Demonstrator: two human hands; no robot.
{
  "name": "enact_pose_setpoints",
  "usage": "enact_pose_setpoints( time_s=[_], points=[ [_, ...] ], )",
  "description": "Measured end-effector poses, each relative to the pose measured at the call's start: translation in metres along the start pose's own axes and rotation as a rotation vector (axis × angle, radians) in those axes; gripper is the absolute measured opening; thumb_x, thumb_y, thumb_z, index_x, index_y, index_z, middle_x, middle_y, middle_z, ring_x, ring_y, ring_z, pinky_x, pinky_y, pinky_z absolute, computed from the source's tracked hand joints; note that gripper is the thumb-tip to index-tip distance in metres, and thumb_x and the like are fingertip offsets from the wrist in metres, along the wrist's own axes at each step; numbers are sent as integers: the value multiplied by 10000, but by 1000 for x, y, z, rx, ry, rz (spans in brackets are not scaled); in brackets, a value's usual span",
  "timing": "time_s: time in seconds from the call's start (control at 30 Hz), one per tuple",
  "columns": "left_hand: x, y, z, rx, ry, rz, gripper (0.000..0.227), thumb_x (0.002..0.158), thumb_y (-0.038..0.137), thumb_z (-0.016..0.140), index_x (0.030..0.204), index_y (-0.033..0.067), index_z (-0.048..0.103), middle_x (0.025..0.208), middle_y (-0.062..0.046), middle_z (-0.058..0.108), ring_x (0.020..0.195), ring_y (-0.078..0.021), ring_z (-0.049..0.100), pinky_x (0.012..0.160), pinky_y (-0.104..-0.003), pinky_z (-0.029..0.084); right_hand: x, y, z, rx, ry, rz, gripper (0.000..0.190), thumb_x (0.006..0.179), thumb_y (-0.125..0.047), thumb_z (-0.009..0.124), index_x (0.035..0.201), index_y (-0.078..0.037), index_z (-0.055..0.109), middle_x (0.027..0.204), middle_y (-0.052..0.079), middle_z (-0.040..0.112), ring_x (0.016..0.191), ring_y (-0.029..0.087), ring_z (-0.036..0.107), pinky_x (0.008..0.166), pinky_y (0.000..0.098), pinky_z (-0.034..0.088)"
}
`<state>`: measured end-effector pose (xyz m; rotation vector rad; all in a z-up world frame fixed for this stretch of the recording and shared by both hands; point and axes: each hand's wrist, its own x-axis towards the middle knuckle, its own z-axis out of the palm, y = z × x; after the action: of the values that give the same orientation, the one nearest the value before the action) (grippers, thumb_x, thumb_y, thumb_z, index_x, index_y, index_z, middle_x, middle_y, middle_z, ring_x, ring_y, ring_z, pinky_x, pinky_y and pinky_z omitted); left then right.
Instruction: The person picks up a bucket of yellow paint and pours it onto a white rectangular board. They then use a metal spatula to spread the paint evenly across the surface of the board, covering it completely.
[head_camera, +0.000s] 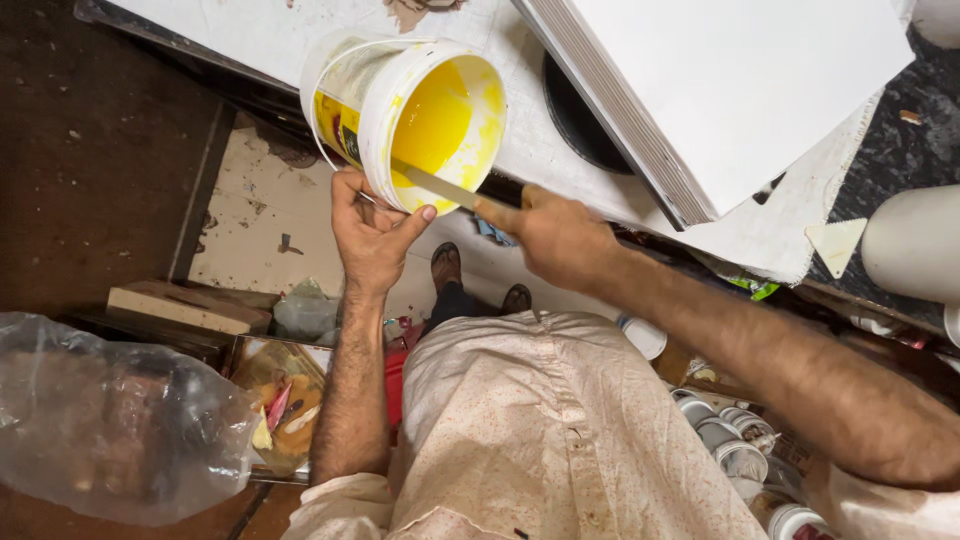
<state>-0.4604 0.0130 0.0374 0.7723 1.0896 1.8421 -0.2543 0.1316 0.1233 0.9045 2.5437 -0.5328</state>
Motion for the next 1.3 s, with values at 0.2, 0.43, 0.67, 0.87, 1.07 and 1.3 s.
enact_pose_setpoints(
  time_s=[0.2,0.43,0.67,0.87,1.07,1.3],
  points=[
    [11,0,0,59,-8,44,500,884,-195,748,1151,40,397,1163,-69,483,1178,-207,656,1041,-411,652,11,3,-1,-106,54,90,749,952,-10,530,1611,-341,397,1123,177,508,692,233,637,446,338,556],
    [16,4,0,50,-43,50,509,872,-213,757,1138,41,406,1173,-58,483,1186,-201,645,1070,-409,631,1,7,3,-33,125,27,513,1060,-139,535,1556,-251,472,960,151,578,694,248,613,454,331,526],
    [11,8,2,53,-54,42,518,871,-208,758,1149,46,402,1203,-70,496,1211,-206,642,1084,-418,627,-1,-5,-17,-240,248,73,579,994,-90,528,1561,-180,453,1038,207,560,571,187,564,344,329,484],
    [9,13,-2,43,-57,61,529,885,-203,760,1164,62,397,1231,-61,475,1232,-200,630,1105,-432,621,-10,-10,-29,-633,317,39,577,1052,-62,511,1626,-120,476,1052,142,550,768,197,583,502,289,578],
    [8,12,-3,24,-37,61,546,889,-178,783,1181,66,392,1237,-50,460,1226,-165,585,1101,-392,594,-6,-21,-28,-185,64,29,737,906,-45,545,1531,-411,415,1085,182,527,668,223,581,490,355,611],
    [12,14,-4,73,-38,89,542,879,-165,796,1177,57,401,1227,-40,438,1219,-164,569,1100,-374,583,1,-11,-20,-141,60,24,483,1082,-212,522,1547,-334,471,945,87,571,754,196,622,521,323,556]
  ],
)
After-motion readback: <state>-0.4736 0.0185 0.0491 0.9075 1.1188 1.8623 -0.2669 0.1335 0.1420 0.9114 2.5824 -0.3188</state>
